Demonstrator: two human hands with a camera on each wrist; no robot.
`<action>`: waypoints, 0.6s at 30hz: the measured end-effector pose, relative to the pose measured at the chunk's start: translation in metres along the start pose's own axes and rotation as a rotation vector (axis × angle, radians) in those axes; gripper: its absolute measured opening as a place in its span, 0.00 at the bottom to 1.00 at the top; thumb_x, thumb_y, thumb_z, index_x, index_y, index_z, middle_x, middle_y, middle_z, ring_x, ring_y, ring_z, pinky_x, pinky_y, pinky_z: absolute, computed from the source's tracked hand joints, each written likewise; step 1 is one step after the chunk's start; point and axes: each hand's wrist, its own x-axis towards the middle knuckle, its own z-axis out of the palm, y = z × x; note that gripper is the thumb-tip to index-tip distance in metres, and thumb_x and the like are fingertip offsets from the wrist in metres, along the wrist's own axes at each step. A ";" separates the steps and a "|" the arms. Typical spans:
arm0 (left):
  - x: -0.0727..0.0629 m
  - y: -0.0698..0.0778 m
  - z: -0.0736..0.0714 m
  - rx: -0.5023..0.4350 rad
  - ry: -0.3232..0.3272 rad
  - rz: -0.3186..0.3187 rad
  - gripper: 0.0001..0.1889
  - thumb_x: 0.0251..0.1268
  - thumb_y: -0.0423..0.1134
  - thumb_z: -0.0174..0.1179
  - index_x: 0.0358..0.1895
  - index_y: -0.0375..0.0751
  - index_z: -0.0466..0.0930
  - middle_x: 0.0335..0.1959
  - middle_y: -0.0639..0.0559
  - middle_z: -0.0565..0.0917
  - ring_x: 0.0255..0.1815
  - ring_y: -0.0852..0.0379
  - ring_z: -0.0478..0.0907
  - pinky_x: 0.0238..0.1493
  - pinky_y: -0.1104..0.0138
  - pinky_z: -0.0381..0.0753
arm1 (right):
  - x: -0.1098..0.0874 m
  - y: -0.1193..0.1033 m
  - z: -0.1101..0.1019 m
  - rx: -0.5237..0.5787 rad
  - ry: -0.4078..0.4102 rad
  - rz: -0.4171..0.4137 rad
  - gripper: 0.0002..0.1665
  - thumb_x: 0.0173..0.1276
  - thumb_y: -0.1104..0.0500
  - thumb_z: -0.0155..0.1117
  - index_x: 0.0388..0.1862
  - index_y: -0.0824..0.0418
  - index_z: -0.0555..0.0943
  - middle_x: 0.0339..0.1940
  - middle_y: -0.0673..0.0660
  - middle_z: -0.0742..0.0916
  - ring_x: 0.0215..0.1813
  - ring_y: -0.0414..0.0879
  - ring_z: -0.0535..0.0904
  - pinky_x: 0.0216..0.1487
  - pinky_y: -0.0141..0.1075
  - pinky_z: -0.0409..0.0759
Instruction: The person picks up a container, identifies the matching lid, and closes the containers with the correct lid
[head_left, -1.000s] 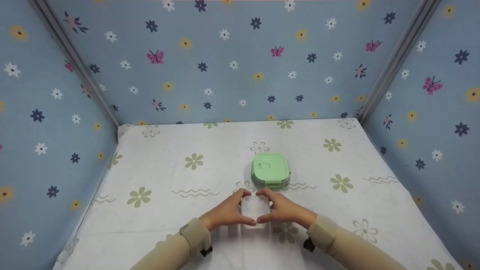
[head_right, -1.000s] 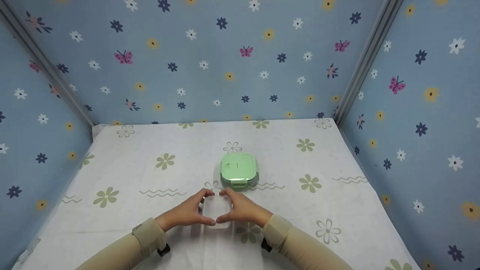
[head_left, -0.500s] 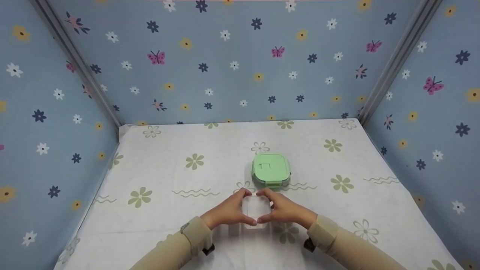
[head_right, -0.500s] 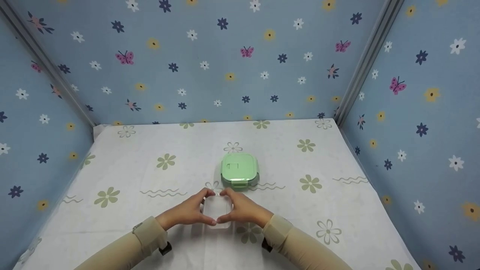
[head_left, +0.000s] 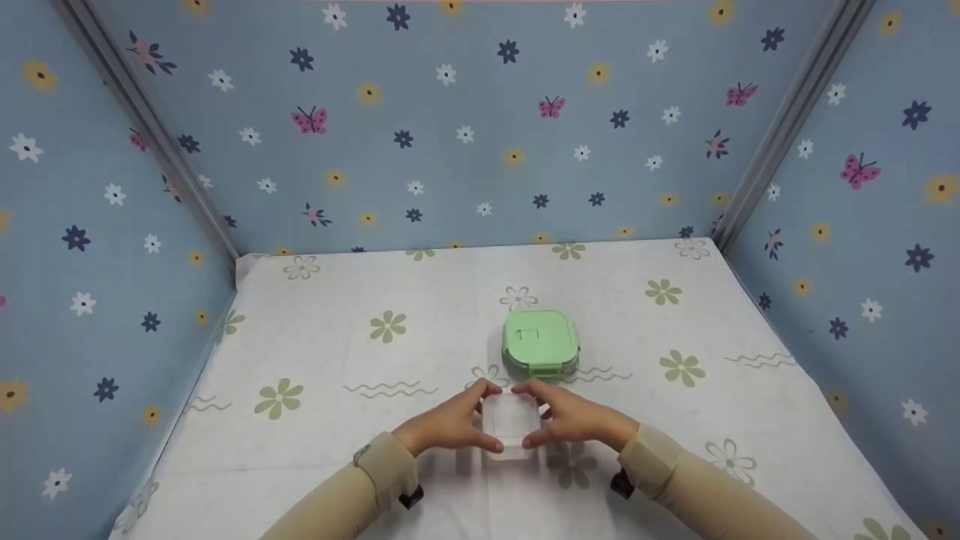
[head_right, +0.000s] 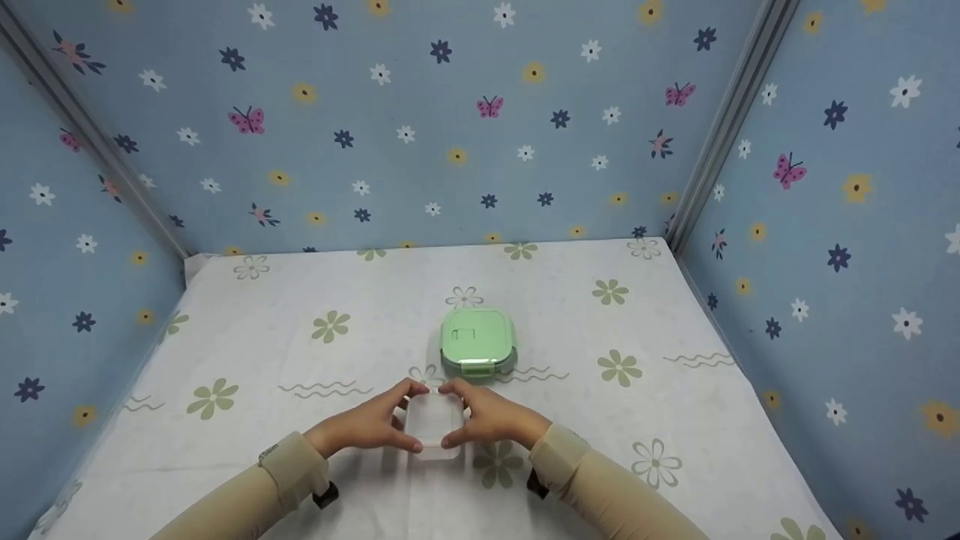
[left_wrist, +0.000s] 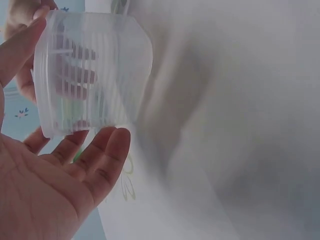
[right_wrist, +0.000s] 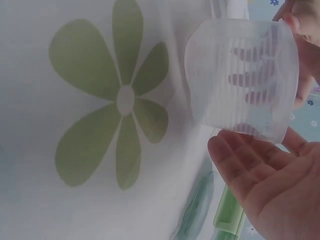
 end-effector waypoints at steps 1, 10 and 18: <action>0.000 -0.001 -0.001 -0.008 -0.007 0.004 0.43 0.58 0.47 0.83 0.73 0.43 0.68 0.69 0.48 0.77 0.64 0.47 0.76 0.66 0.50 0.78 | 0.000 0.001 -0.001 0.004 -0.010 -0.001 0.49 0.65 0.56 0.83 0.80 0.63 0.68 0.78 0.65 0.76 0.73 0.63 0.76 0.71 0.58 0.82; 0.000 -0.007 -0.009 -0.043 -0.060 0.006 0.41 0.61 0.45 0.81 0.75 0.47 0.69 0.77 0.46 0.74 0.70 0.44 0.76 0.72 0.44 0.78 | -0.001 0.006 -0.009 0.070 -0.083 0.010 0.50 0.64 0.61 0.79 0.83 0.57 0.68 0.77 0.62 0.77 0.75 0.61 0.75 0.75 0.60 0.78; 0.000 -0.008 -0.011 -0.066 -0.072 0.007 0.41 0.61 0.42 0.81 0.76 0.47 0.70 0.78 0.46 0.73 0.71 0.44 0.76 0.74 0.45 0.77 | -0.002 0.010 -0.013 0.091 -0.131 0.029 0.48 0.67 0.62 0.75 0.84 0.53 0.67 0.82 0.61 0.73 0.78 0.62 0.72 0.78 0.61 0.75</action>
